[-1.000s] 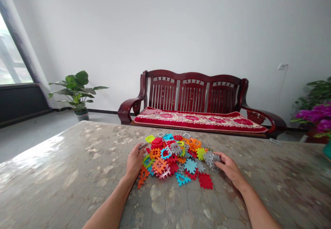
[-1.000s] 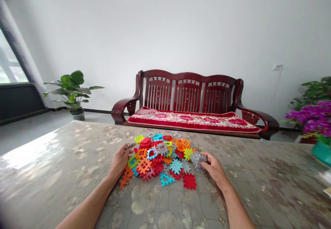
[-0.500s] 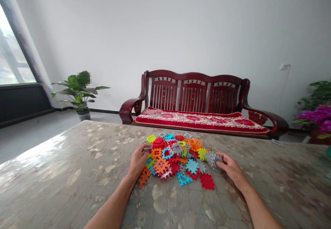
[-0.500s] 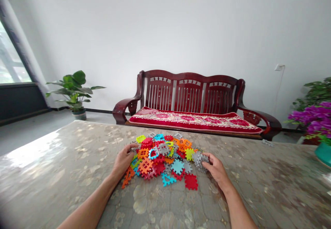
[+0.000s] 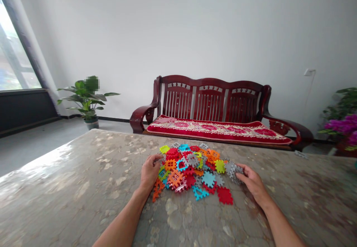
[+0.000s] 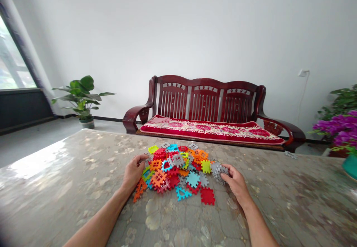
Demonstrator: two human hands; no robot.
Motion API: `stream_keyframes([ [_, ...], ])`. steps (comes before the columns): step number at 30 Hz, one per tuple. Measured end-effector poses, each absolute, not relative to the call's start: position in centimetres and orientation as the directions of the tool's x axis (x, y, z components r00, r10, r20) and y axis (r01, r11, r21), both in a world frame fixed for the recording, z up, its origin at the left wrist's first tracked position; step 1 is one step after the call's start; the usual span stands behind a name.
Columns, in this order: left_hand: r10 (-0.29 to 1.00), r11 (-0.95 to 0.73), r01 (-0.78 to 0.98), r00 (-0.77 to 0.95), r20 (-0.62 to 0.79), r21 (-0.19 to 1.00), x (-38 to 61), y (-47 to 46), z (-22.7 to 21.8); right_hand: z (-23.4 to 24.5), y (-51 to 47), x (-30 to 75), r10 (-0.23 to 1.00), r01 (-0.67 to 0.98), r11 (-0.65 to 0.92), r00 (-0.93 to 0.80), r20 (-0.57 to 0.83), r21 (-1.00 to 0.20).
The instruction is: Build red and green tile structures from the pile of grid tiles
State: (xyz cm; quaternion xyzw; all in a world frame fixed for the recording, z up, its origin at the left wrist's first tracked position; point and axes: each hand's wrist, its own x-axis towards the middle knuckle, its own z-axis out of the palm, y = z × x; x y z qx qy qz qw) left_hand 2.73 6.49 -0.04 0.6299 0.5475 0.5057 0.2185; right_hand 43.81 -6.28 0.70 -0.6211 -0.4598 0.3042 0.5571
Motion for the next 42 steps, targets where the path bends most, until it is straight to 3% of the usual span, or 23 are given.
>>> stream_keyframes([
  [7,0.902,-0.308,0.517,-0.107,0.418,0.798,2.7,6.5,-0.2,1.2,-6.0,42.4,0.834,0.196,0.115,0.514,0.202,-0.974],
  [15,0.903,-0.299,0.528,-0.113,0.415,0.795,2.9,6.7,-0.3,4.5,-5.1,36.5,0.858,0.164,0.163,0.463,0.222,-0.973],
  [28,0.926,-0.337,0.483,0.015,0.377,0.808,3.0,6.2,0.4,8.7,2.4,25.8,0.962,0.188,0.206,0.143,0.234,-0.960],
  [32,0.898,-0.414,0.488,0.083,0.432,0.768,3.0,5.8,0.8,7.8,3.7,24.6,0.965,0.241,0.161,0.164,0.204,-0.957],
  [38,0.858,-0.511,0.512,0.265,0.439,0.690,3.4,4.7,1.6,5.4,1.5,29.3,0.870,0.459,0.197,0.326,0.370,-0.867],
  [42,0.830,-0.556,0.571,0.346,0.438,0.604,3.6,4.3,1.7,3.1,-0.6,35.2,0.807,0.601,0.055,0.444,0.390,-0.797],
])
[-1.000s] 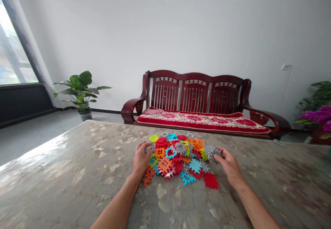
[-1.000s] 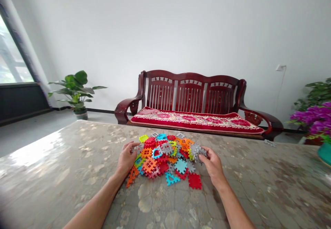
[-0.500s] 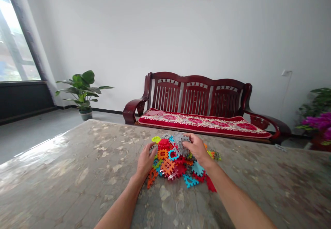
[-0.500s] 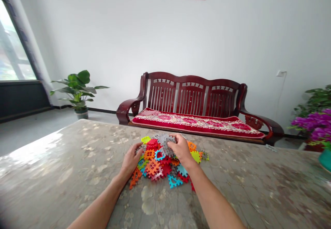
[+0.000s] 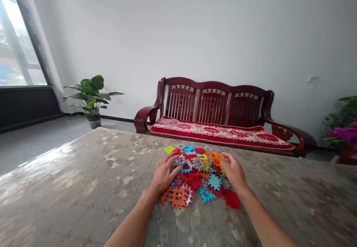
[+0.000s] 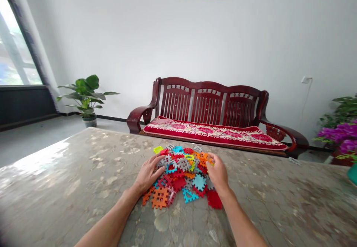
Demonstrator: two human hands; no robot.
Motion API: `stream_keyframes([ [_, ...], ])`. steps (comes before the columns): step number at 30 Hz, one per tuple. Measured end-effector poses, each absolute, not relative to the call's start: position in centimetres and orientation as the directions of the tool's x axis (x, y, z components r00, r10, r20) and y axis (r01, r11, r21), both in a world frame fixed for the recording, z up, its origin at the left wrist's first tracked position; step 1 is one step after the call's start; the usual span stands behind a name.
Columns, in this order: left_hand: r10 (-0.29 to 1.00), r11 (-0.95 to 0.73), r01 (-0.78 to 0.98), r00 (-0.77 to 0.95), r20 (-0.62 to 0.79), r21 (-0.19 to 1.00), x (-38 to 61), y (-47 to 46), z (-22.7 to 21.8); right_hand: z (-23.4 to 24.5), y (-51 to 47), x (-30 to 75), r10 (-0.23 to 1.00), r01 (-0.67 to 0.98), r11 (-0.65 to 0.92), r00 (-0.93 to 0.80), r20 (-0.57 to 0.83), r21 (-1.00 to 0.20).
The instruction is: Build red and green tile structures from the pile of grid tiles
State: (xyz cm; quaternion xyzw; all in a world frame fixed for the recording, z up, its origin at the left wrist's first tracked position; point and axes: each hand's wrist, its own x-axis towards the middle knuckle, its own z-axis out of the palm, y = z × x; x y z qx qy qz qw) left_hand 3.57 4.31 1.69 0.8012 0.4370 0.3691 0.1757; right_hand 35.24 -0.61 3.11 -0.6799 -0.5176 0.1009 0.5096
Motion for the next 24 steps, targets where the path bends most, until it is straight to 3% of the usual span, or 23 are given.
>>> stream_keyframes([
  [4,0.850,-0.522,0.644,0.338,0.405,0.559,3.9,4.5,1.5,0.5,-2.4,40.7,0.723,0.737,-0.238,0.569,0.392,-0.633],
  [8,0.897,-0.424,0.713,0.248,0.365,0.559,4.0,4.8,1.1,-1.9,-3.2,43.1,0.700,0.704,-0.367,0.639,0.318,-0.608],
  [15,0.912,-0.373,0.722,0.171,0.373,0.583,3.6,5.6,0.3,-2.7,-2.6,42.9,0.785,0.726,-0.264,0.544,0.296,-0.635],
  [24,0.902,-0.378,0.707,0.136,0.410,0.598,3.4,6.2,-0.3,-2.1,-2.2,42.4,0.882,0.883,-0.182,0.341,0.325,-0.432],
])
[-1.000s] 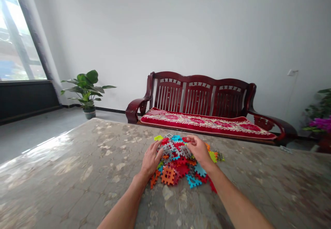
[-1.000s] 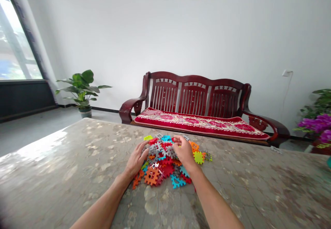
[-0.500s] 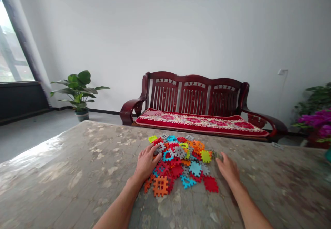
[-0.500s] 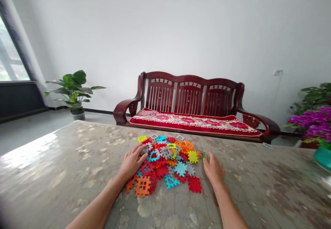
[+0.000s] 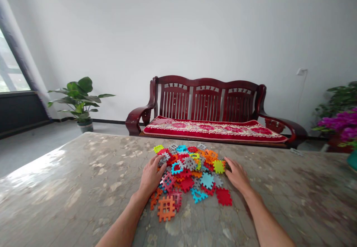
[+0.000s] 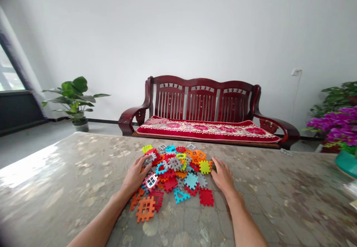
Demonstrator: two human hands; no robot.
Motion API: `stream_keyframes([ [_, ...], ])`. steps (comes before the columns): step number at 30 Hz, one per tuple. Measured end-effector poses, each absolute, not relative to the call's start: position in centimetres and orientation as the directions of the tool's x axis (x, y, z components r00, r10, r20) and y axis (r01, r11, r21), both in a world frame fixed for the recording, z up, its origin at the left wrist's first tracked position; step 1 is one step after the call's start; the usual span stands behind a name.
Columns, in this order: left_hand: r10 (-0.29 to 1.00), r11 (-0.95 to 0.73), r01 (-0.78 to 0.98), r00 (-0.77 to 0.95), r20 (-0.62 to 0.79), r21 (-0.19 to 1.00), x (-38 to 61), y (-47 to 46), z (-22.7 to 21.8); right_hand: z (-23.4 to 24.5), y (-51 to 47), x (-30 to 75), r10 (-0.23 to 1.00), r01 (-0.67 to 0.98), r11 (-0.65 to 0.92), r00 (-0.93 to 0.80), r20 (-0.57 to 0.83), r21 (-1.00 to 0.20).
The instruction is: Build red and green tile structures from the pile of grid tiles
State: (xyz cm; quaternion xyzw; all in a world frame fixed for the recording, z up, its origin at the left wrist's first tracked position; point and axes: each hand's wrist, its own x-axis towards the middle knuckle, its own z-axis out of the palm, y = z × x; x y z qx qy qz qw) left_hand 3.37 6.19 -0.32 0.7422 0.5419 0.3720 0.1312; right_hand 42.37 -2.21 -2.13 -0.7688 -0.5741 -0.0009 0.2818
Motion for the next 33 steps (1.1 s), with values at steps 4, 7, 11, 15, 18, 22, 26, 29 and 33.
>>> stream_keyframes([
  [4,0.904,-0.379,0.705,0.143,0.404,0.600,3.2,6.3,-0.3,-1.7,-2.4,42.2,0.874,0.912,-0.176,0.317,0.368,-0.370],
  [7,0.907,-0.379,0.708,0.156,0.392,0.596,3.2,6.3,-0.2,-1.2,-2.6,42.0,0.868,0.926,-0.222,0.331,0.371,-0.305],
  [11,0.914,-0.369,0.717,0.162,0.373,0.591,3.2,6.4,-0.3,-0.4,-2.9,41.7,0.869,0.917,-0.310,0.381,0.316,-0.252],
  [15,0.909,-0.380,0.714,0.168,0.382,0.588,3.1,6.6,-0.5,0.5,-3.3,41.4,0.836,0.862,-0.405,0.484,0.258,-0.305],
  [18,0.906,-0.385,0.714,0.173,0.386,0.584,3.1,6.5,-0.4,1.0,-3.5,41.0,0.791,0.793,-0.501,0.582,0.188,-0.347],
  [22,0.908,-0.381,0.719,0.171,0.383,0.581,3.1,6.5,-0.3,1.8,-3.9,40.5,0.738,0.735,-0.578,0.656,0.158,-0.355],
  [26,0.911,-0.375,0.724,0.174,0.374,0.578,3.1,6.6,-0.4,2.7,-4.4,40.2,0.736,0.739,-0.592,0.658,0.158,-0.321],
  [29,0.913,-0.371,0.729,0.173,0.370,0.575,3.1,6.7,-0.5,3.2,-4.7,40.3,0.752,0.764,-0.603,0.640,0.158,-0.227],
  [33,0.919,-0.358,0.732,0.168,0.356,0.579,3.1,6.6,-0.5,3.4,-4.8,40.2,0.766,0.793,-0.591,0.609,0.206,-0.145],
])
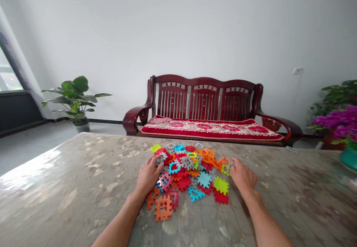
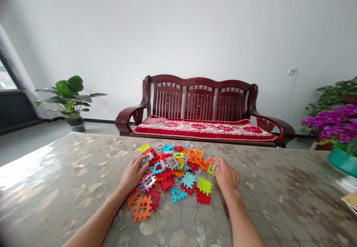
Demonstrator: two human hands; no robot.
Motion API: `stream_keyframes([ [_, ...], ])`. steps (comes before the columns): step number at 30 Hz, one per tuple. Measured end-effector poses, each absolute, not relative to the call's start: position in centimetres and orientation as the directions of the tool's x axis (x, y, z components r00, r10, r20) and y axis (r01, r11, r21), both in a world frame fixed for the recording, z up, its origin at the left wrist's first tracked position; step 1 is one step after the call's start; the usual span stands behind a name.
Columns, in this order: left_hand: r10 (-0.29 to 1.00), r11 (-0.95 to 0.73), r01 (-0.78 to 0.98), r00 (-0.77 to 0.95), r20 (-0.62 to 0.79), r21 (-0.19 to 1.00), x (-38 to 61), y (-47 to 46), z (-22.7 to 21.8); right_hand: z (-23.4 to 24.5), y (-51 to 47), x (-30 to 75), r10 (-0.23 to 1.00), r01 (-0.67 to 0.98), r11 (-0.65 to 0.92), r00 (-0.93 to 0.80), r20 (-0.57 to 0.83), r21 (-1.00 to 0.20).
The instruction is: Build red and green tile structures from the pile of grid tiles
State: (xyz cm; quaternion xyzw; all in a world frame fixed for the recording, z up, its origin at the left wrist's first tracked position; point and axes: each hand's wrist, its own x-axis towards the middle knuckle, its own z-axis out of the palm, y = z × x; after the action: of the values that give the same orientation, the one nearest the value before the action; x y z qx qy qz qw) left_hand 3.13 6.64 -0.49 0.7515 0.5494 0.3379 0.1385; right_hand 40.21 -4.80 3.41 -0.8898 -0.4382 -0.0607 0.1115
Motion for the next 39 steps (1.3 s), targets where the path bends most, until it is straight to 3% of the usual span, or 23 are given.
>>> stream_keyframes([
  [3,0.917,-0.362,0.729,0.168,0.361,0.581,3.2,6.6,-0.4,3.3,-4.7,40.1,0.752,0.780,-0.599,0.626,0.207,-0.183],
  [7,0.910,-0.372,0.726,0.165,0.379,0.578,3.2,6.6,-0.4,2.8,-4.6,40.6,0.737,0.748,-0.578,0.650,0.183,-0.326],
  [12,0.901,-0.385,0.722,0.158,0.404,0.576,3.2,6.5,-0.4,1.8,-4.5,41.6,0.811,0.800,-0.410,0.540,0.226,-0.438],
  [17,0.900,-0.390,0.719,0.164,0.404,0.575,3.2,6.5,-0.4,1.5,-4.0,41.8,0.854,0.840,-0.362,0.472,0.217,-0.405],
  [28,0.914,-0.361,0.694,0.129,0.386,0.623,3.3,6.4,-0.3,2.5,-4.2,41.6,0.831,0.806,-0.522,0.554,0.046,-0.278],
  [39,0.909,-0.365,0.647,0.094,0.405,0.669,3.2,6.7,-0.6,2.8,-4.5,40.7,0.844,0.844,-0.497,0.524,0.116,-0.199],
])
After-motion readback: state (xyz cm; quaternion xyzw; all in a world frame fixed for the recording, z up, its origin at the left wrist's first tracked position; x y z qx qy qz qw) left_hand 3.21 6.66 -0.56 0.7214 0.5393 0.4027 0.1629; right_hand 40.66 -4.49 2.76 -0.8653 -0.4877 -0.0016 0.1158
